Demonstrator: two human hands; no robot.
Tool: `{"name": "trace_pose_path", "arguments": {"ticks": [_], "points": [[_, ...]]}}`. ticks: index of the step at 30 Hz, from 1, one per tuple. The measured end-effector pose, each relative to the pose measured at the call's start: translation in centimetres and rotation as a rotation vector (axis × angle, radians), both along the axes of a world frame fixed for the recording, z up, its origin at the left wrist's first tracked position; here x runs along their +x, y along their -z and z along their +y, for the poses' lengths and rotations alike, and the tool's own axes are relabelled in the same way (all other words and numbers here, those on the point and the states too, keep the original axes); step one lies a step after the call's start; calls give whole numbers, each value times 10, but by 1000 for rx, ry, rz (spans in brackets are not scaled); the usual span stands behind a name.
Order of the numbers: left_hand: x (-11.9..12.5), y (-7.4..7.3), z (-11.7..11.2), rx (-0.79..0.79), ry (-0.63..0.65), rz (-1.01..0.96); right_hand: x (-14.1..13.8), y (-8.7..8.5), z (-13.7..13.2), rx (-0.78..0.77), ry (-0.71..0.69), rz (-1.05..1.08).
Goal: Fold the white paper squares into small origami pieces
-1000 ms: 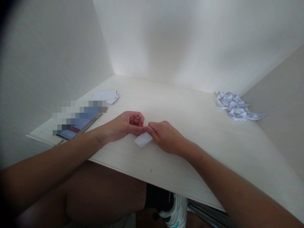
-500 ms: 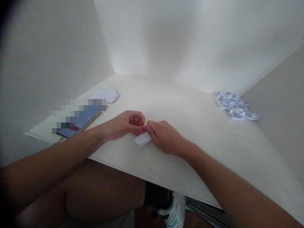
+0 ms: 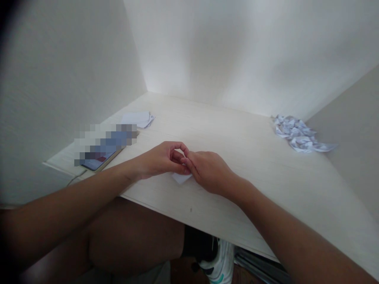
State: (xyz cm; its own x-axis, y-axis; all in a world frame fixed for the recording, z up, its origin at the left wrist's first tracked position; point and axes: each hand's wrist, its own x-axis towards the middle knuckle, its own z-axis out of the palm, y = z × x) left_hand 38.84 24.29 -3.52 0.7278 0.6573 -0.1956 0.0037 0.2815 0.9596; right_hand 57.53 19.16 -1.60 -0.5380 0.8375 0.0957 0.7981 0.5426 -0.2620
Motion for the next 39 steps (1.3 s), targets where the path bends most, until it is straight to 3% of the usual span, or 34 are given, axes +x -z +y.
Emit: {"name": "trace_pose_path", "arguments": {"ticks": [20,30,39], "points": [[-2,-3,0,-41,-33,33,5,3,2,-104,20,49],[-5,-3,6,-22,-21,40,4,4,2,-40,11,44],[-1,-5,-3,-35,-18,77,0,-2,-2,-83,-8,72]]}}
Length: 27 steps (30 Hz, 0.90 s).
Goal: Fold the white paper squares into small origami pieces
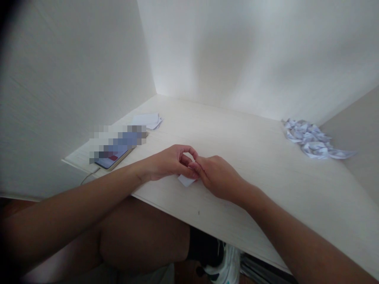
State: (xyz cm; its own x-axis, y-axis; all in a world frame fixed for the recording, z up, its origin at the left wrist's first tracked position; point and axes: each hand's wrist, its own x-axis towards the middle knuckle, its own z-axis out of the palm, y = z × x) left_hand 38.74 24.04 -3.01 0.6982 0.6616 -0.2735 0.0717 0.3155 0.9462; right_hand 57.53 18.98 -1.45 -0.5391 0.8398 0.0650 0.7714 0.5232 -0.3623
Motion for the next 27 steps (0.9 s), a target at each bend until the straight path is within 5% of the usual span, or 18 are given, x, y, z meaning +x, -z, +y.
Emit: {"name": "trace_pose_path", "arguments": {"ticks": [9,16,23,27], "points": [[4,-1,-8,80,-73,8,-1,7,-1,13,44,37],[5,5,-4,168,-14,30,-5,7,-1,-9,61,55],[0,0,-8,440,-11,144,0,8,1,6,64,142],[0,-1,-7,460,-30,159,1,9,3,15,71,157]]}}
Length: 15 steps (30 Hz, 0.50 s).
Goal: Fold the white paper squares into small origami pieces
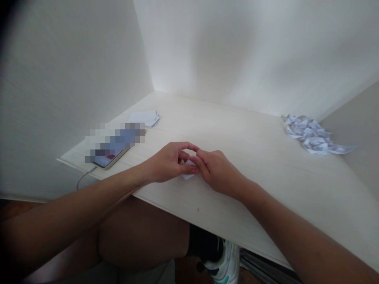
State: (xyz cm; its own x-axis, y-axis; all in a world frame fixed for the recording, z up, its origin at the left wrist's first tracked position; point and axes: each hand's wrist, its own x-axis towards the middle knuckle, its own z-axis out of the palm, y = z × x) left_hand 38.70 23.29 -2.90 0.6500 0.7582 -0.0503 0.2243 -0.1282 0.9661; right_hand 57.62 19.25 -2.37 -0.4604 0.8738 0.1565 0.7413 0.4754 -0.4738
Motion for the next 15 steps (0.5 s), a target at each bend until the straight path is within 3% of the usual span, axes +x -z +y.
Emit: {"name": "trace_pose_path", "arguments": {"ticks": [4,11,15], "points": [[1,1,1,-2,-5,5,3,-3,3,39,16,5],[-7,2,-7,-16,-13,57,40,-25,22,198,351,196],[-10,4,-5,-22,-115,-8,41,-25,22,230,304,159]]}}
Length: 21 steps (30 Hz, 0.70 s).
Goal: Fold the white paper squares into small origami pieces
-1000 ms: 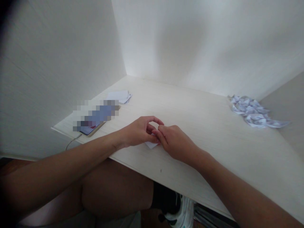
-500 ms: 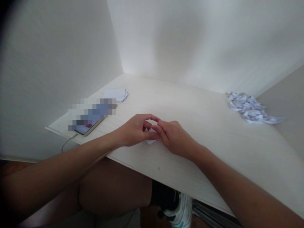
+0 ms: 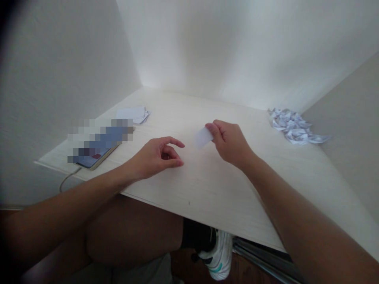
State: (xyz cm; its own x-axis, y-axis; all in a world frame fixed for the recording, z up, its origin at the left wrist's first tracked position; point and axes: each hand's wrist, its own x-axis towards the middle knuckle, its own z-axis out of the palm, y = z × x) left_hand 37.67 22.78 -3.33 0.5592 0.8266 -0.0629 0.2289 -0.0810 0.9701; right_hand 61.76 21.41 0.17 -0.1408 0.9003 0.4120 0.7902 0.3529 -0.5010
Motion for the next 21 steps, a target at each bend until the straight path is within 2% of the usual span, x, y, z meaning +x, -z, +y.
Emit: {"name": "trace_pose_path", "arguments": {"ticks": [3,7,14,21], "points": [[1,-1,1,-34,-59,-84,-13,7,-6,-11,-109,-63],[5,-3,-3,-168,-11,-173,-26,13,-15,-54,-223,-142],[5,-6,-4,-44,151,-19,-32,16,-21,-48,-324,-251],[3,-13,-4,-17,152,86,-30,18,-19,-57,-316,-244]]}}
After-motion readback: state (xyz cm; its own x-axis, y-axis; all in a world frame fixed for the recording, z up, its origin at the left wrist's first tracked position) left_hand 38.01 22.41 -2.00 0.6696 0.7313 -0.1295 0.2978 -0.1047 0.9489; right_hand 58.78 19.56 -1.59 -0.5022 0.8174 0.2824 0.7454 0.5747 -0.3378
